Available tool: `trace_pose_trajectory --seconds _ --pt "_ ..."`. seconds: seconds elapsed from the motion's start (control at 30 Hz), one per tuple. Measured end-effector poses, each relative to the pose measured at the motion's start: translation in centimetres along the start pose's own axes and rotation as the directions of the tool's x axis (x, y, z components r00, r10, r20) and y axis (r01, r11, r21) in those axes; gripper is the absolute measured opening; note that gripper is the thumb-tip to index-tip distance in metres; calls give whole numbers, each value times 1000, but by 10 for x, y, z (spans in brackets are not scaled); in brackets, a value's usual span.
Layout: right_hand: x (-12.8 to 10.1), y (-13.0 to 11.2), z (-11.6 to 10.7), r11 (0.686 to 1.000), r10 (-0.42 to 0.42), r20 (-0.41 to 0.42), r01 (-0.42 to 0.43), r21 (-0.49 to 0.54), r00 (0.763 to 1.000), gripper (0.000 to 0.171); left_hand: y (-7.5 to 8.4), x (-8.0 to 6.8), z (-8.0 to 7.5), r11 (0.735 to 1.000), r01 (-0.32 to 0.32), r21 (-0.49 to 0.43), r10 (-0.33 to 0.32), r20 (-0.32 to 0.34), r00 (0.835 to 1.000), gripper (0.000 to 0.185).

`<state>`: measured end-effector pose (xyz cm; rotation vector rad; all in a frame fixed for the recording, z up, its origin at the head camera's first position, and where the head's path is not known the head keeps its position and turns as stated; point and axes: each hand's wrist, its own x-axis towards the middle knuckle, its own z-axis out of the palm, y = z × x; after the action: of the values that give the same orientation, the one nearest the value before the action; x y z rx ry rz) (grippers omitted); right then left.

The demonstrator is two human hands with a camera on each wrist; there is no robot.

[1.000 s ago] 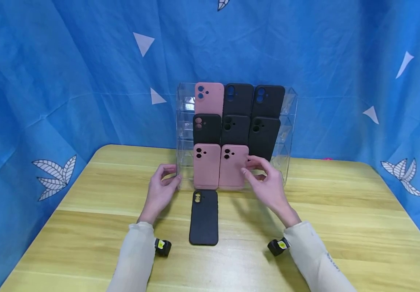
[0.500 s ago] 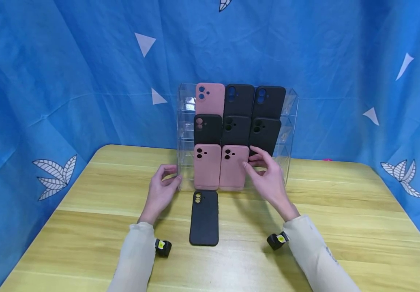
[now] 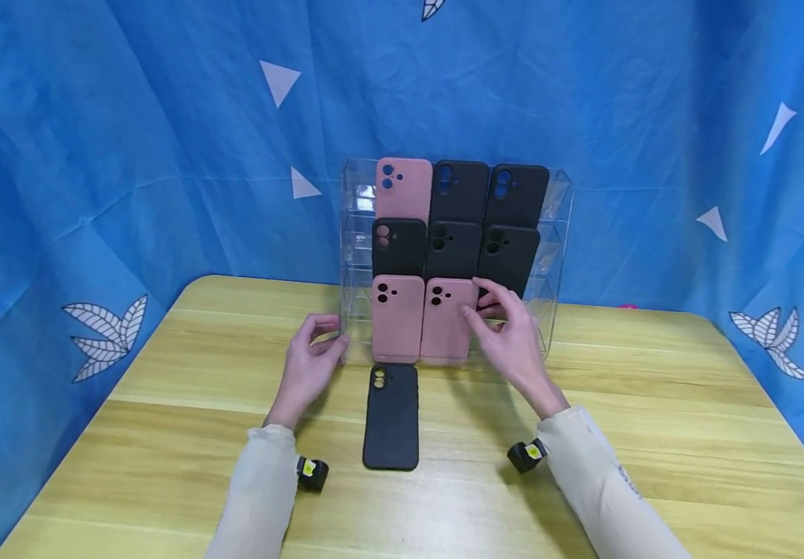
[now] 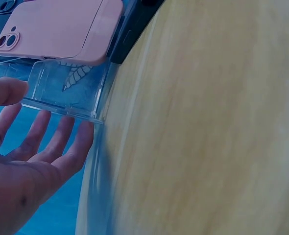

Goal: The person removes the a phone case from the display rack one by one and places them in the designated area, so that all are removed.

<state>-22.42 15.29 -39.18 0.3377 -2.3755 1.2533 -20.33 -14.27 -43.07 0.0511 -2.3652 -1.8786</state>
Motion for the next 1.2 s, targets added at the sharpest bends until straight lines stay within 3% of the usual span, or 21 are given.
trace_pose_trajectory --seconds 0.33,0.6,0.73,1.2 --pt "-6 2 5 980 59 53 -68 185 997 45 1 -1 -1 1000 1 2 -1 0 1000 35" --pt "-6 11 9 901 96 66 -114 417 993 48 1 -1 0 1000 6 -1 -6 4 1000 35" --pt "-5 13 10 883 118 56 -131 451 991 50 1 -1 1 1000 9 7 -9 3 1000 35" --pt "1 6 7 876 111 20 -108 470 994 49 4 -2 0 1000 4 -12 -5 -1 1000 34"
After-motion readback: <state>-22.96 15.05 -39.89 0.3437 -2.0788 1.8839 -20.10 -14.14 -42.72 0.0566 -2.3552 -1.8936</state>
